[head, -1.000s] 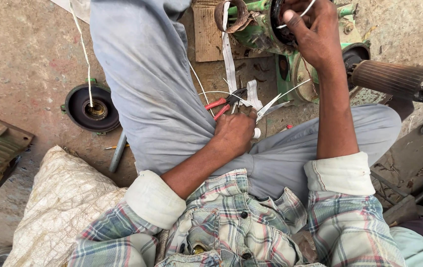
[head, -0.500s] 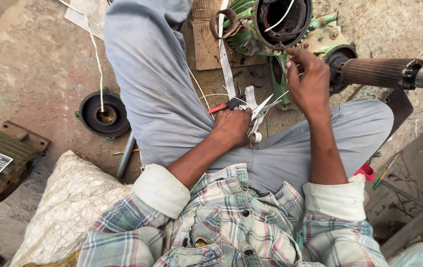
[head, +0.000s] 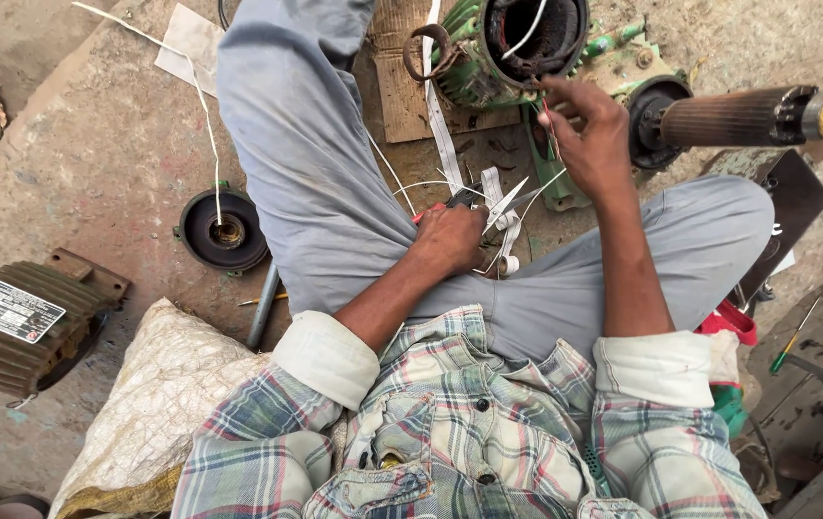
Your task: The person is repairing an electrical motor by stripping and inserting wires into the motor housing. They use pliers and scissors to cut and manipulate the wires, then insert them into the motor's internal components.
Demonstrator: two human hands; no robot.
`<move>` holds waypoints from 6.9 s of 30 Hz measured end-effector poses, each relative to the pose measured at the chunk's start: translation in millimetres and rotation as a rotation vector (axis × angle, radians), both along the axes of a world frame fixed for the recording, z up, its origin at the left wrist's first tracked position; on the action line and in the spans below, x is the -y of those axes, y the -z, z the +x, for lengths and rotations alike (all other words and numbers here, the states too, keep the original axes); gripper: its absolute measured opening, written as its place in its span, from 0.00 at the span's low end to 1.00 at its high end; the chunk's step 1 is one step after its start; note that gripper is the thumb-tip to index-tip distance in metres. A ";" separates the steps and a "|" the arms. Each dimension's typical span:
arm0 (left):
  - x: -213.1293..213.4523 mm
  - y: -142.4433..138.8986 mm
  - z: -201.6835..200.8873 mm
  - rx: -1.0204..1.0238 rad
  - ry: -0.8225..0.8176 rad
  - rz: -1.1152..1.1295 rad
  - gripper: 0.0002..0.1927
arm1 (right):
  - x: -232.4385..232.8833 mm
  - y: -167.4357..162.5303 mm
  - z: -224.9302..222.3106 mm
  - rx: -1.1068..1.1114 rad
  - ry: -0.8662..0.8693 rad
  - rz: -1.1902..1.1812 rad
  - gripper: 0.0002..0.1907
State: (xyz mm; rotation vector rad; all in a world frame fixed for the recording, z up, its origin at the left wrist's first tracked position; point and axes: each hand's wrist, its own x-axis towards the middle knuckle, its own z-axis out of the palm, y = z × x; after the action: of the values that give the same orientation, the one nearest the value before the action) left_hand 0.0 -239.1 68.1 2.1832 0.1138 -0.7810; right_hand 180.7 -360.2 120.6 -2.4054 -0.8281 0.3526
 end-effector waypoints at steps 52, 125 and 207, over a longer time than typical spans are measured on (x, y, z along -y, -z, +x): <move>-18.9 -28.5 0.5 -0.031 -0.026 0.022 0.37 | -5.7 42.4 36.0 0.506 -0.092 0.018 0.07; -7.3 61.0 29.6 -0.019 0.245 0.431 0.19 | -45.0 3.9 21.2 -0.076 -0.026 0.254 0.38; -50.8 -43.6 23.4 0.293 -0.573 -0.305 0.54 | -73.3 -8.7 14.4 -0.545 0.235 0.357 0.20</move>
State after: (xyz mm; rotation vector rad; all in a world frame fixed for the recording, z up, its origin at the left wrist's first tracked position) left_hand 23.4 -188.3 111.6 1.8124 0.4196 -0.1399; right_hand 195.1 -286.9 129.3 -1.9079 -0.3232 0.6647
